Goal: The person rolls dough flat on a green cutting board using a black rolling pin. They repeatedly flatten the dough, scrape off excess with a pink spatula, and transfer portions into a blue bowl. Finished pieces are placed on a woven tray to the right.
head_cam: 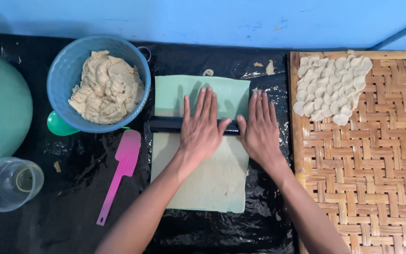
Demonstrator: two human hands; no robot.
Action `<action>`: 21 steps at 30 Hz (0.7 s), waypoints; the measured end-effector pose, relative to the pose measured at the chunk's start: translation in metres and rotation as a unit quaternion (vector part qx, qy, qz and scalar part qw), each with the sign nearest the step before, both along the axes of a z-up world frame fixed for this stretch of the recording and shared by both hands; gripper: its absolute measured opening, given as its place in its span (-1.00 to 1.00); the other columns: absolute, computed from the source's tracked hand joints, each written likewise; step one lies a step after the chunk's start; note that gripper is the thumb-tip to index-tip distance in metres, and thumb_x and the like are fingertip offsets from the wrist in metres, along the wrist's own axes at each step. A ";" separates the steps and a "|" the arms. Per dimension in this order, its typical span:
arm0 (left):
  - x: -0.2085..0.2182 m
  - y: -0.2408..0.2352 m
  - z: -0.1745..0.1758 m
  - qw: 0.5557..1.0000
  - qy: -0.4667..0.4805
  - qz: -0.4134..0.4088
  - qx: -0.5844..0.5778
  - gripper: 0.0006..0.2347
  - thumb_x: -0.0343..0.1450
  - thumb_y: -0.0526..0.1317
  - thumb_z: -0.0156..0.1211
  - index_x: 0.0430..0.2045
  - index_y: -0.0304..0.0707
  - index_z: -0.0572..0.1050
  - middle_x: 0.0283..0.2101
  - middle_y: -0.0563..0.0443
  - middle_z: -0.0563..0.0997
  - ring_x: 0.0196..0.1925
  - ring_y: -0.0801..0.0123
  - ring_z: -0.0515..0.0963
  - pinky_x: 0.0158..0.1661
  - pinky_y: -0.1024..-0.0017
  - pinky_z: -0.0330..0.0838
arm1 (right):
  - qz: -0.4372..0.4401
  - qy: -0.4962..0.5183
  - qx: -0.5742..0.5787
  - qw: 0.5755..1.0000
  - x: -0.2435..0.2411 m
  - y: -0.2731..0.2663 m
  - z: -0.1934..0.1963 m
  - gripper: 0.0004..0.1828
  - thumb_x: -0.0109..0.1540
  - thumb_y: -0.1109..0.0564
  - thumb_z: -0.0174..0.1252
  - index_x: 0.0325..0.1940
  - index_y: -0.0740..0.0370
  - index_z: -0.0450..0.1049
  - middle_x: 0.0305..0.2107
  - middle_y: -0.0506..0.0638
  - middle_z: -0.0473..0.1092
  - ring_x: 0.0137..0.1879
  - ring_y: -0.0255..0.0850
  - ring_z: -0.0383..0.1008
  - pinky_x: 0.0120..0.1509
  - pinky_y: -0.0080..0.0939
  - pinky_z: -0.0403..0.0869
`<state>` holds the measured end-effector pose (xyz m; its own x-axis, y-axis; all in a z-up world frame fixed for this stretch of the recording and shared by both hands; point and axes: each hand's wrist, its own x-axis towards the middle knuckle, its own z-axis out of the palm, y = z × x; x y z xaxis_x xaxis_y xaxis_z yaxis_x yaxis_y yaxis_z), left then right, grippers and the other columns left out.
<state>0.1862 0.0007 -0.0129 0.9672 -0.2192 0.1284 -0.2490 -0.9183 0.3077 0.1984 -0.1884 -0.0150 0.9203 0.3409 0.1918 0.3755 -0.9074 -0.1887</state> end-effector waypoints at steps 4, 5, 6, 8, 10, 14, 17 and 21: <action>0.040 0.002 -0.007 0.999 -0.036 0.008 -0.011 -0.34 0.57 0.13 -0.17 0.38 -0.59 0.12 0.51 -0.34 0.04 0.59 -0.04 -0.10 0.45 -0.19 -0.33 | -0.002 -0.006 -0.016 1.000 0.044 -0.001 -0.013 -0.28 0.47 -0.08 -0.21 0.48 0.62 0.04 0.43 0.45 0.05 0.60 0.25 -0.02 0.63 0.20 0.01; 0.048 0.002 -0.008 0.998 -0.048 0.015 -0.025 -0.32 0.55 0.14 -0.17 0.37 -0.62 0.11 0.50 -0.43 0.01 0.58 -0.12 -0.10 0.44 -0.17 -0.32 | -0.002 -0.001 0.009 1.000 0.052 -0.001 -0.014 -0.28 0.47 -0.08 -0.21 0.48 0.65 0.03 0.43 0.50 0.04 0.60 0.29 -0.04 0.61 0.20 0.00; 0.057 0.002 -0.008 0.997 -0.062 0.022 -0.038 -0.30 0.54 0.16 -0.17 0.36 -0.65 0.10 0.49 -0.52 -0.01 0.57 -0.19 -0.11 0.44 -0.14 -0.31 | -0.001 0.003 0.033 0.999 0.062 -0.001 -0.015 -0.27 0.48 -0.07 -0.21 0.48 0.67 0.01 0.43 0.55 0.02 0.59 0.32 -0.06 0.60 0.19 -0.01; 0.066 0.004 -0.005 0.995 -0.087 0.028 -0.042 -0.31 0.55 0.13 -0.15 0.35 -0.68 0.11 0.49 -0.55 -0.01 0.56 -0.22 -0.11 0.43 -0.16 -0.28 | -0.009 -0.014 0.037 0.999 0.074 0.003 -0.013 -0.29 0.47 -0.05 -0.19 0.47 0.67 0.06 0.41 0.56 0.04 0.57 0.34 -0.03 0.59 0.19 0.02; 0.071 0.005 -0.002 0.992 -0.112 0.034 -0.045 -0.32 0.56 0.10 -0.13 0.34 -0.71 0.12 0.49 -0.58 -0.01 0.56 -0.25 -0.11 0.43 -0.18 -0.24 | -0.017 -0.030 0.042 0.999 0.083 0.008 -0.009 -0.32 0.46 -0.02 -0.17 0.46 0.66 0.11 0.40 0.57 0.07 0.54 0.36 0.00 0.57 0.18 0.04; 0.053 0.007 0.004 0.977 -0.174 0.038 -0.117 -0.48 0.61 -0.03 -0.01 0.30 -0.61 0.24 0.50 -0.52 0.04 0.58 -0.25 -0.03 0.48 -0.19 -0.10 | -0.035 -0.065 0.106 0.992 0.092 0.011 -0.007 -0.54 0.48 0.06 -0.09 0.28 0.51 0.38 0.26 0.47 0.29 0.42 0.34 0.24 0.47 0.15 0.27; 0.003 0.017 0.026 0.964 -0.185 0.030 -0.187 -0.58 0.59 -0.14 0.07 0.25 -0.55 0.31 0.45 -0.45 0.18 0.54 -0.23 0.12 0.46 -0.12 0.05 | -0.063 -0.059 0.130 0.988 0.099 0.012 -0.012 -0.62 0.47 0.07 -0.05 0.15 0.44 0.47 0.16 0.38 0.38 0.28 0.30 0.36 0.34 0.14 0.37; -0.088 0.046 0.055 0.943 -0.191 0.094 -0.255 -0.69 0.52 -0.25 0.18 0.11 -0.47 0.43 0.29 -0.33 0.45 0.38 -0.12 0.42 0.33 0.08 0.34 | -0.072 -0.066 0.140 0.985 0.096 0.020 0.006 -0.66 0.42 0.03 0.08 0.07 0.36 0.54 0.03 0.28 0.44 0.13 0.22 0.43 0.19 0.10 0.43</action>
